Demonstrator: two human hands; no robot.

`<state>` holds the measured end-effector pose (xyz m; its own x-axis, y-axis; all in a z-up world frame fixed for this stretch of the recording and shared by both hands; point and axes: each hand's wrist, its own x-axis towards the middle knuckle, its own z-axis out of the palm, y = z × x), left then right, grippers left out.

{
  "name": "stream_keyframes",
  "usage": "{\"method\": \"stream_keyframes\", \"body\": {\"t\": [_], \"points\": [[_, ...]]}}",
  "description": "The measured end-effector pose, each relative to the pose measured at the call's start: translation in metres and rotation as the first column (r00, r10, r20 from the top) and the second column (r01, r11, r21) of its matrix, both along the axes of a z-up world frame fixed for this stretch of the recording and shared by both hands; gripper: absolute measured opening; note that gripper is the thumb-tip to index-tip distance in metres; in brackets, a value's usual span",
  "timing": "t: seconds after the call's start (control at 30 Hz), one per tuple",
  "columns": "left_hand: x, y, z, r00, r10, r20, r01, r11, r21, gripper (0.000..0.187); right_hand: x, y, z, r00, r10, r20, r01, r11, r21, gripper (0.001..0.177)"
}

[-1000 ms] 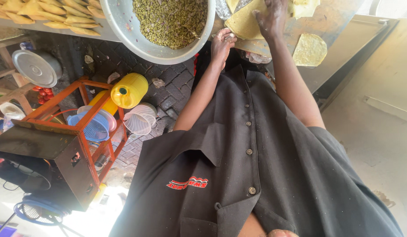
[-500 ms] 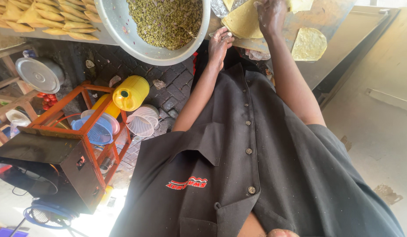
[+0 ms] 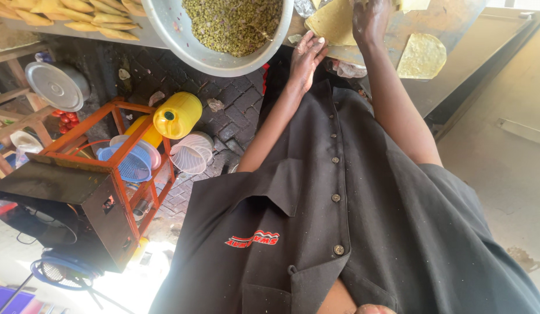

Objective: The person folds triangular pastry wrappers, fills them with a green mixture from a bowl, and seals them into samosas. The finished samosas are placed in rows on a metal tray. The person handles the wrappers and filling by hand throughout the process.

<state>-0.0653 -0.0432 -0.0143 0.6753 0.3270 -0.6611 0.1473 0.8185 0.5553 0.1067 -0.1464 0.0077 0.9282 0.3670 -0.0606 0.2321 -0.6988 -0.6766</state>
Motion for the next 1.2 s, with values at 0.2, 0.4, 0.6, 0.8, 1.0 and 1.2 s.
{"method": "stream_keyframes", "body": {"t": [0.2, 0.4, 0.6, 0.8, 1.0, 1.2], "points": [[-0.008, -0.008, 0.006, 0.978, 0.205, 0.038, -0.194, 0.960, -0.201, 0.070, -0.052, -0.006, 0.069, 0.972, 0.175, 0.157, -0.191, 0.976, 0.100, 0.017], [-0.009, -0.018, 0.020, 0.961, 0.249, 0.117, -0.213, 0.942, -0.260, 0.060, -0.071, -0.012, 0.098, 0.928, 0.294, 0.229, -0.313, 0.948, 0.052, 0.009], [-0.017, -0.024, 0.017, 0.964, 0.225, 0.144, -0.153, 0.907, -0.392, 0.054, -0.098, -0.024, 0.120, 0.867, 0.433, -0.246, -0.265, 0.820, 0.507, 0.024], [-0.031, -0.023, 0.029, 0.980, 0.112, 0.166, -0.038, 0.919, -0.392, 0.049, -0.105, -0.027, 0.140, 0.866, 0.353, -0.353, -0.224, 0.907, 0.358, 0.043], [-0.031, -0.021, 0.083, 0.987, 0.046, 0.155, 0.018, 0.920, -0.390, 0.046, -0.085, -0.031, 0.146, 0.868, 0.419, -0.266, -0.354, 0.899, 0.259, 0.029], [-0.054, -0.010, 0.111, 0.973, 0.103, 0.208, -0.006, 0.906, -0.422, 0.042, -0.105, -0.040, 0.161, 0.836, 0.515, -0.187, -0.443, 0.836, 0.324, 0.033]]}}
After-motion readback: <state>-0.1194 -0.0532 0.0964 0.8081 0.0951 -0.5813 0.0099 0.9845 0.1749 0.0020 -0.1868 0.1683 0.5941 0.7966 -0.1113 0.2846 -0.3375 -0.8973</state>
